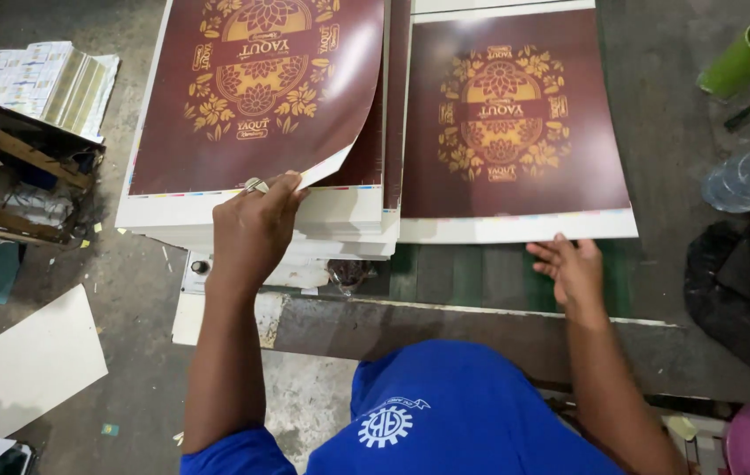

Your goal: Feeding printed sheets from a stack onto a machine conveyor belt.

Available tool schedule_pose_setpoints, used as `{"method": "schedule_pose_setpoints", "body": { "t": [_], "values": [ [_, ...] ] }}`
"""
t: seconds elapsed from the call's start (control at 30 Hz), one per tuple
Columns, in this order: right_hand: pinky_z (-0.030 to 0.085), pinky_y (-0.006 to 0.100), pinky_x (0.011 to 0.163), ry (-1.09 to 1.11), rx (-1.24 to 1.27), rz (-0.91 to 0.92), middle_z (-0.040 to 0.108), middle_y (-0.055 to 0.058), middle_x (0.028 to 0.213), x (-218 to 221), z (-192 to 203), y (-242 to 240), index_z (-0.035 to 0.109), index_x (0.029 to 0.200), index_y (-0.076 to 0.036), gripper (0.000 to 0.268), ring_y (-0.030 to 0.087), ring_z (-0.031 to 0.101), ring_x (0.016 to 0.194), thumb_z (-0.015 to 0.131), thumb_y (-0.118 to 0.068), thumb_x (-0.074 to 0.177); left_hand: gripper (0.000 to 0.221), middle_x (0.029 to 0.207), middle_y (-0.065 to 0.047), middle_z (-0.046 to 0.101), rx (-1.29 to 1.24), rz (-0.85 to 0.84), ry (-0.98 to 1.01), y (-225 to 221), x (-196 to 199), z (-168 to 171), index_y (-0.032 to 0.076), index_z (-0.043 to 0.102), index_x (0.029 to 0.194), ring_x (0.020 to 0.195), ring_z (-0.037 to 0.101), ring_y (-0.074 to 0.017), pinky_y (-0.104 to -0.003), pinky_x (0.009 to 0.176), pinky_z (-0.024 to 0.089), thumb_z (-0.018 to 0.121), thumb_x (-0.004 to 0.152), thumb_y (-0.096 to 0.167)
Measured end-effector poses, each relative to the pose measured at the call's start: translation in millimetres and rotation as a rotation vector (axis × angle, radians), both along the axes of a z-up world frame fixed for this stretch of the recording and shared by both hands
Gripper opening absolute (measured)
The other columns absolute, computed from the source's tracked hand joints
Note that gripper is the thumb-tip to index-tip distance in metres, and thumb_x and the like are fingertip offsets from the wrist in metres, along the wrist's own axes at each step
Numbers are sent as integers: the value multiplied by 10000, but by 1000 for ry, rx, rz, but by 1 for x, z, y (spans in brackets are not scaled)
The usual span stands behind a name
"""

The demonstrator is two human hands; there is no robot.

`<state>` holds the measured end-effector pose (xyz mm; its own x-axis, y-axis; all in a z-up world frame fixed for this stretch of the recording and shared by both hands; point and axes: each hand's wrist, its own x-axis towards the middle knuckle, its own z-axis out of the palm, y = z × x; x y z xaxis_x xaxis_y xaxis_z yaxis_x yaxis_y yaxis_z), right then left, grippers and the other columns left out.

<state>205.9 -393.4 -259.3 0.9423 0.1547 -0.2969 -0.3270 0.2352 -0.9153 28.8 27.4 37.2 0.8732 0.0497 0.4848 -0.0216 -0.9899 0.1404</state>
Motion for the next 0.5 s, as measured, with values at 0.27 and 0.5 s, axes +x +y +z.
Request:
{"method": "schedule_pose_setpoints", "body": {
  "t": [0.27,0.5],
  "values": [
    [575,375,659,127,-36,128,745,197,1119,0,-1,7,527,1432,-41,445,281,740,928,584,-206,1023,250,1065,-158,749,31,-77,-353,-28,3,-13,5,697,1163,848,733,-301,-401,729,581,769,933,68],
    [609,356,822,-301,175,535,664,144,1316,-74,109,80,471,1463,13,541,213,687,1179,605,-227,997,353,1129,-159,681,-102,-327,-247,-139,20,-35,-48,676,1142,1020,709,-311,-404,836,579,831,899,156]
  ]
}}
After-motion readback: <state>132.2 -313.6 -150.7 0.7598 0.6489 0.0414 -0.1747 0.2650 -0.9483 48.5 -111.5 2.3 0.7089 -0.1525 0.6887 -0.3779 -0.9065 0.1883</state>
